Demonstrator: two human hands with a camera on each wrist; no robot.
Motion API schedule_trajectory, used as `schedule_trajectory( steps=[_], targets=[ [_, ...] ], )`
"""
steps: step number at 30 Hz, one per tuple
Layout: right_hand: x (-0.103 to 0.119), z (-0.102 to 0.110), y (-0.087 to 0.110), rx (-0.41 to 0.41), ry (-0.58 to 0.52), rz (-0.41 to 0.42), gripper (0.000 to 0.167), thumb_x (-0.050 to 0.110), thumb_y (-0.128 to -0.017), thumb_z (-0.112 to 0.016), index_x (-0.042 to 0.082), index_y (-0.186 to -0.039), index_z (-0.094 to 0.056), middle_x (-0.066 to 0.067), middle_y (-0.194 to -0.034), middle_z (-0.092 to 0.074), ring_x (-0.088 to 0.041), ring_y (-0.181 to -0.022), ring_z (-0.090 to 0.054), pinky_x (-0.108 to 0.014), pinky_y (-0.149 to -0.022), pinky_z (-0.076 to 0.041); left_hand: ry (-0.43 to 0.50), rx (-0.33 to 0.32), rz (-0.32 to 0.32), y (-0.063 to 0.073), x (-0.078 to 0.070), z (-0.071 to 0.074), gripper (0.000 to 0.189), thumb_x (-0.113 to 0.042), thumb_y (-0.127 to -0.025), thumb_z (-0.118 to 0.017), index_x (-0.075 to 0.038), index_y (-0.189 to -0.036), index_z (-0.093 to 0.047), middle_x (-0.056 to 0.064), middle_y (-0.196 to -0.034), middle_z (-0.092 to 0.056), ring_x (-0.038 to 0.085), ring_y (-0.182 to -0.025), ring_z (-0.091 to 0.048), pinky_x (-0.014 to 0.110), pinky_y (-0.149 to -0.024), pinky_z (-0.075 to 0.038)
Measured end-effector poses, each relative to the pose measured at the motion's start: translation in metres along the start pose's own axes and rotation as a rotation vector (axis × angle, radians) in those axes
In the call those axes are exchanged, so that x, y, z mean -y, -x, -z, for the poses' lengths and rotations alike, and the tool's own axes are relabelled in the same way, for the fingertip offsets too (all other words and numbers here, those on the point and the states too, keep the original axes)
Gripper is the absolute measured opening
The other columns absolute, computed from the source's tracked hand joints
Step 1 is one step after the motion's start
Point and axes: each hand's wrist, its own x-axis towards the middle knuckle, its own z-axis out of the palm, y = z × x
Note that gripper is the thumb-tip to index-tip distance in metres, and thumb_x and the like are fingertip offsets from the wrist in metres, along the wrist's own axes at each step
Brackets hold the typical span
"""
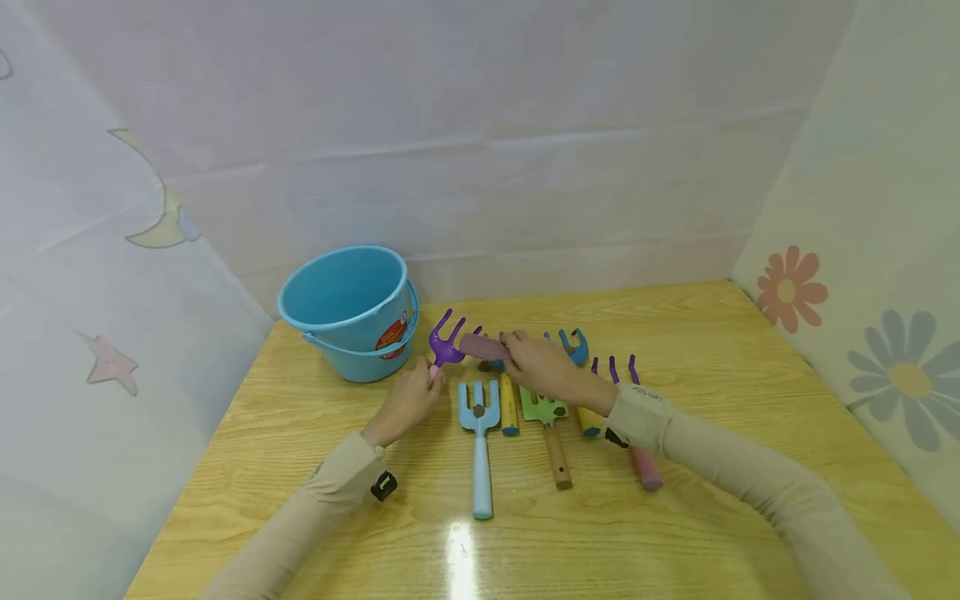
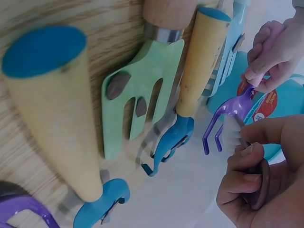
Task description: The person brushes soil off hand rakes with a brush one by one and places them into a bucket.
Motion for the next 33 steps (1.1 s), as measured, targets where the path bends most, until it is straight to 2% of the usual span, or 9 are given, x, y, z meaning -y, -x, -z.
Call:
schedule_trajectory(
  steps=[3,8,12,16,19,24,28,33],
  targets=[
    [-0.003,0.002,0.002,-0.001,0.036,0.005,0.038,0.014,-0.097,-0.061,-0.008,-0.128,-0.056,-0.023,-0.117,-0.063,-0.009,-0.053,-0.052,-0.021,-0.043,-0.039,-0.010,-0.009,-0.015,0.000,-0.001,0.000,0.018,-0.013,-0.099,-0.057,0.003,-0.094,-0.050,0.007,-0.066,-0.046,0.025,-0.060,-0.051,0.042,-0.054,-0.046],
    [-0.004,0.007,0.005,0.031,0.016,-0.039,0.036,0.016,-0.098,-0.061,-0.005,-0.126,-0.058,-0.020,-0.113,-0.064,-0.011,-0.055,-0.052,-0.022,-0.043,-0.037,0.002,0.012,-0.008,0.000,-0.001,0.000,0.018,-0.014,-0.100,-0.056,0.001,-0.093,-0.049,0.007,-0.067,-0.047,0.024,-0.058,-0.051,0.038,-0.052,-0.045],
    [-0.003,0.012,0.007,0.051,-0.002,-0.074,0.036,0.018,-0.098,-0.061,-0.004,-0.127,-0.058,-0.019,-0.113,-0.064,-0.013,-0.061,-0.056,-0.024,-0.045,-0.041,0.019,0.025,0.004,-0.001,-0.001,0.003,0.016,-0.013,-0.100,-0.055,0.001,-0.093,-0.050,0.007,-0.068,-0.047,0.021,-0.057,-0.050,0.034,-0.050,-0.043],
    [-0.005,0.014,0.009,0.035,0.022,-0.064,0.036,0.019,-0.097,-0.064,-0.004,-0.124,-0.061,-0.018,-0.110,-0.065,-0.016,-0.067,-0.061,-0.026,-0.051,-0.047,0.019,0.024,0.004,-0.001,-0.002,0.005,0.016,-0.013,-0.100,-0.054,-0.001,-0.091,-0.050,0.006,-0.068,-0.046,0.020,-0.058,-0.048,0.034,-0.052,-0.042],
    [-0.008,0.014,0.010,0.022,0.032,-0.047,0.034,0.018,-0.095,-0.066,-0.005,-0.121,-0.062,-0.017,-0.106,-0.066,-0.016,-0.068,-0.061,-0.027,-0.054,-0.049,0.017,0.019,-0.011,-0.001,-0.002,0.007,0.017,-0.012,-0.100,-0.053,-0.001,-0.088,-0.049,0.006,-0.068,-0.045,0.021,-0.059,-0.047,0.036,-0.054,-0.042],
    [-0.014,0.014,0.012,0.012,0.030,-0.040,0.034,0.017,-0.094,-0.067,-0.005,-0.119,-0.063,-0.015,-0.101,-0.067,-0.012,-0.065,-0.059,-0.025,-0.052,-0.048,0.008,0.018,-0.021,-0.001,-0.002,0.011,0.019,-0.014,-0.100,-0.054,-0.001,-0.088,-0.049,0.006,-0.068,-0.044,0.021,-0.059,-0.048,0.036,-0.054,-0.042],
    [-0.018,0.015,0.014,0.030,0.005,-0.072,0.034,0.017,-0.094,-0.066,-0.005,-0.120,-0.062,-0.016,-0.103,-0.066,-0.011,-0.060,-0.056,-0.024,-0.047,-0.044,0.033,0.020,-0.021,0.000,-0.003,0.014,0.019,-0.015,-0.100,-0.053,0.000,-0.089,-0.049,0.006,-0.067,-0.044,0.020,-0.056,-0.048,0.033,-0.049,-0.041],
    [-0.021,0.016,0.016,0.051,-0.004,-0.101,0.033,0.020,-0.095,-0.066,-0.003,-0.118,-0.063,-0.013,-0.101,-0.066,-0.012,-0.064,-0.057,-0.026,-0.051,-0.046,0.062,0.035,-0.016,0.002,-0.005,0.019,0.020,-0.014,-0.100,-0.053,-0.003,-0.084,-0.047,0.005,-0.066,-0.043,0.017,-0.053,-0.045,0.030,-0.047,-0.039]
  ],
)
